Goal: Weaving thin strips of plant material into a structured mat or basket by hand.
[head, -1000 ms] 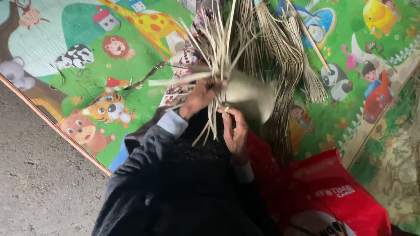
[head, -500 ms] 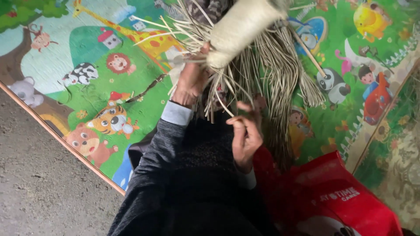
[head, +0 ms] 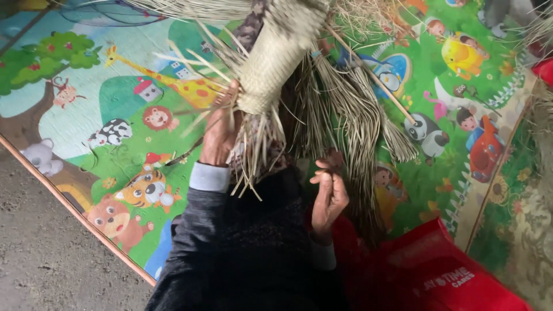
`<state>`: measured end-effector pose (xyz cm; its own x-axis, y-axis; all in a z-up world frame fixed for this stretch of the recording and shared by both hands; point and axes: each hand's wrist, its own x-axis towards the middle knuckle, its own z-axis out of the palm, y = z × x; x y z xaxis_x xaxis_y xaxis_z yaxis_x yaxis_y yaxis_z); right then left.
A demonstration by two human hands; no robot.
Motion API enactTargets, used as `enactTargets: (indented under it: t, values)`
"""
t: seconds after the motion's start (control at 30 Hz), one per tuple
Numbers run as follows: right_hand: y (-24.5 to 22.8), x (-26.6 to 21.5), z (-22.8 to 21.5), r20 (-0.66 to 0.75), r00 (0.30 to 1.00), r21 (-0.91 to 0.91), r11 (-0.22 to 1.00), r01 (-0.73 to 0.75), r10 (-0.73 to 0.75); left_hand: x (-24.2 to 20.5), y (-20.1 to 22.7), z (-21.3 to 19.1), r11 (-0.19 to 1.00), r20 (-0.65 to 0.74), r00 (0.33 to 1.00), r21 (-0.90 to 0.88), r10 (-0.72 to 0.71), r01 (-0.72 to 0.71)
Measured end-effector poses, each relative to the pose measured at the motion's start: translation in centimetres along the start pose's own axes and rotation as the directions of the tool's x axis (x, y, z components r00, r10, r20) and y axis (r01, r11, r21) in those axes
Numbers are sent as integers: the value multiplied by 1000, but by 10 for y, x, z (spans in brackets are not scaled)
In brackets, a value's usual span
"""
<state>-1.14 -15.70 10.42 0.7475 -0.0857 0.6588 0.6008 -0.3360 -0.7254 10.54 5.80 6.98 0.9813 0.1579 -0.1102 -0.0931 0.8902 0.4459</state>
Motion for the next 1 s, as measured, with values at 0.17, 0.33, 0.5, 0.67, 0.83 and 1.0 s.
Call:
enactTargets:
  t: [0.17, 0.33, 0.5, 0.67, 0.83, 1.0]
  values:
    - [-8, -1, 5, 75, 990, -67, 991, -118, 123, -51, 77, 38, 557, 130, 877, 727, 463, -402]
    - [-2, -6, 9, 99, 979, -63, 983, -174, 180, -47, 91, 12, 50, 571, 704, 761, 422, -647]
    - [-1, -5, 8, 143, 973, -79, 982, -170, 180, -86, 39, -27, 177, 497, 833, 821, 245, -542]
    - [11, -10, 7, 124, 985, -116, 988, -103, 117, -116, -11, -47, 379, 430, 901, 827, 51, -416]
    - [20, -21, 32, 178, 966, -185, 970, -154, 188, -121, 4, -7, 28, 181, 983, 983, 28, -182]
    - [9, -33, 53, 420, 871, -271, 951, -148, 255, -131, -14, -31, 140, 182, 973, 969, 142, -202]
